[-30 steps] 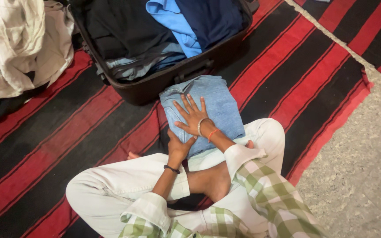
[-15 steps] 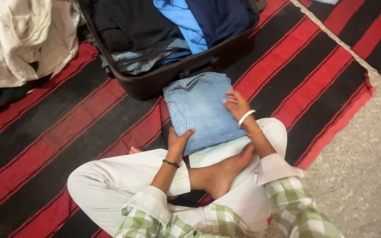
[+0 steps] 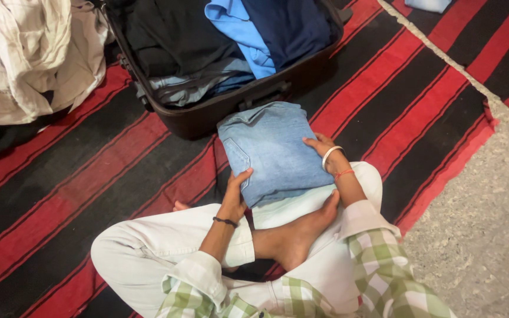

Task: The person folds denim jeans and places them into an open suitcase before closing and zipping the suitcase shut.

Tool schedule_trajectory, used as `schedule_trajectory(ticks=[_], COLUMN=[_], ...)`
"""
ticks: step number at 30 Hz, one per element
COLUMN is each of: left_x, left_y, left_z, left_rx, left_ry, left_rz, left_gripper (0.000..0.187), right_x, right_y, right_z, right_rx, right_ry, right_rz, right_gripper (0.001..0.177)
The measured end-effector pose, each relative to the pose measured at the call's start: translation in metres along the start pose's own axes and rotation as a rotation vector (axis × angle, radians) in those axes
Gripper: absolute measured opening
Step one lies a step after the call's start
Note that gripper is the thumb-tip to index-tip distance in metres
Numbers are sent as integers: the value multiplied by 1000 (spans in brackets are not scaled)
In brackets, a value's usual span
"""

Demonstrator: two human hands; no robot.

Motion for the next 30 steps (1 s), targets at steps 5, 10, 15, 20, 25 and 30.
schedule_trajectory(ticks=[5, 10, 15, 20, 25, 30], left_x=[0, -5, -1, 6, 18, 19], left_y=[2, -11, -14, -6, 3, 4], left_z=[6, 2, 1, 9, 20, 40], left_rx=[76, 192, 441, 360, 277, 119], left_ry=[70, 69, -9, -6, -84, -30], left_rz=[-88, -75, -115, -47, 15, 11], left_gripper=[63, 55, 41, 48, 52, 59], right_x=[45, 74, 78, 87, 72, 74], right_y=[8, 14, 25, 23, 18, 25], right_z=[-29, -34, -27, -18, -4, -7], right_rx=[13, -76, -192, -274, -136, -153], right_ry=[56, 60, -40, 41, 112, 84], right_rz=[-176, -360, -493, -441, -379, -412], right_gripper=[63, 80, 85, 82, 69, 68])
Point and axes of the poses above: each hand's wrist, its own x-axis away from the middle knuckle, its own y-axis out of the palm, z = x × y, the point moved 3 cm from there along -x, towards the middle knuckle, and after that the axes turned 7 degrees about y, right-handed, at the moved point
